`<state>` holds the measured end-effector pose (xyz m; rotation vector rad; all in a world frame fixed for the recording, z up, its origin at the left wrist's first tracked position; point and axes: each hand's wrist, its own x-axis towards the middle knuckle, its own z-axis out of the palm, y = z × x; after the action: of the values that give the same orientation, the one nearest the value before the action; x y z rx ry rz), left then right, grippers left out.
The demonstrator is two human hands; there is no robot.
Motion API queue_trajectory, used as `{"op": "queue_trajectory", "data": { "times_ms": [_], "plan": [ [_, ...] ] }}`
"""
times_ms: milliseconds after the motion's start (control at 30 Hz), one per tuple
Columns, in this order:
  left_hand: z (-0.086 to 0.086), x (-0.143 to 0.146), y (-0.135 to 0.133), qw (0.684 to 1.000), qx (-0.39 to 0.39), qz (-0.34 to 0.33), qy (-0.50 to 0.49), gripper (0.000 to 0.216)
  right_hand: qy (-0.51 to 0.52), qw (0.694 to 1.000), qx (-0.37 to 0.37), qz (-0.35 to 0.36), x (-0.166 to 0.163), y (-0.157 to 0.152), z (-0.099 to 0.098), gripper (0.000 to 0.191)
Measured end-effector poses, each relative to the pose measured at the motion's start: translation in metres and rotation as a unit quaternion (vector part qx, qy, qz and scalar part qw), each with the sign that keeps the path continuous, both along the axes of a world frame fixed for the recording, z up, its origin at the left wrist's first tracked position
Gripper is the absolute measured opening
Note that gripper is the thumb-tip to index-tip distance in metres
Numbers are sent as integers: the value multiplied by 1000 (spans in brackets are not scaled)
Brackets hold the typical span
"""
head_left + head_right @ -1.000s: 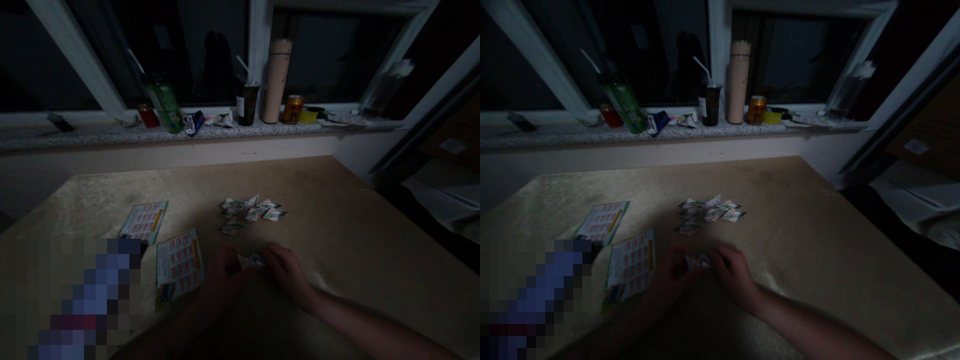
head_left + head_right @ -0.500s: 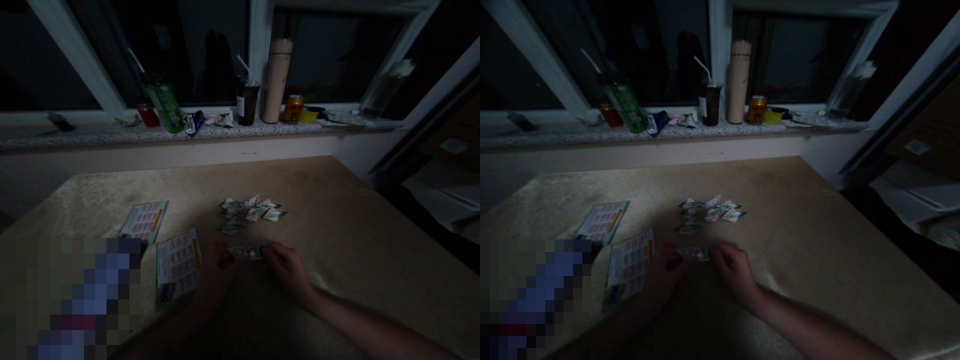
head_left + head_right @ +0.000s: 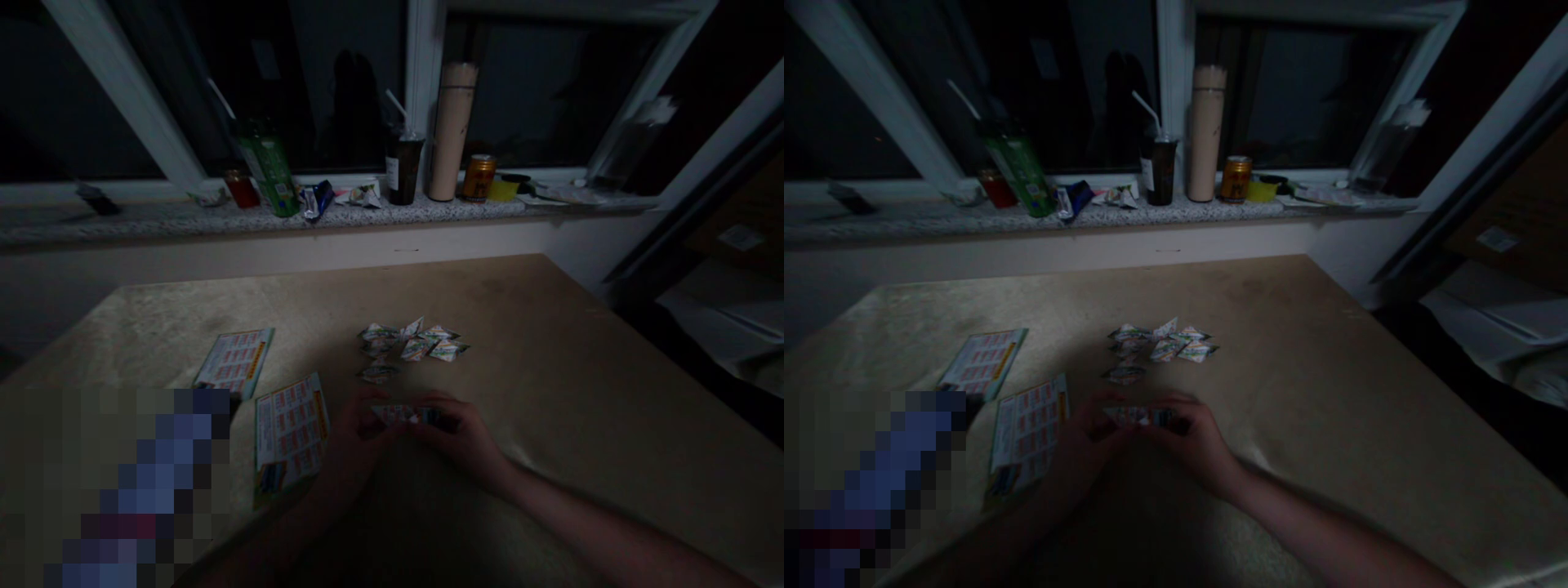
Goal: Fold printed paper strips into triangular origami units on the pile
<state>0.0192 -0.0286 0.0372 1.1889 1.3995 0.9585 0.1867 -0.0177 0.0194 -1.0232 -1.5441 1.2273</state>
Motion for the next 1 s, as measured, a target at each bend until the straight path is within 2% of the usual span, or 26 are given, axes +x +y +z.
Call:
{"op": "queue_trajectory", "data": {
  "times_ms": [167,433,633,833,900,1000],
  "plan": [
    [-7,-2,0,999,14,2,42,38,28,1000,9,-7,-1,0,-1,19],
    [-8,-5,2,992,54,-56,100,23,17,1000,4,-7,1,0,-1,19],
    [-2,-3,1,982,54,-143,115,32,11,1000,25,6,2,-1,-1,21],
    [-1,-3,0,977,53,-146,142,35,-24,1000,12,-7,1,-2,-2,27],
    [-2,-4,0,978,49,-150,137,36,-29,1000,0,7,1,-1,-3,30],
    [-3,-5,-1,978,57,-156,125,37,-31,995,-48,82,2,-2,-2,35]
  ]
}}
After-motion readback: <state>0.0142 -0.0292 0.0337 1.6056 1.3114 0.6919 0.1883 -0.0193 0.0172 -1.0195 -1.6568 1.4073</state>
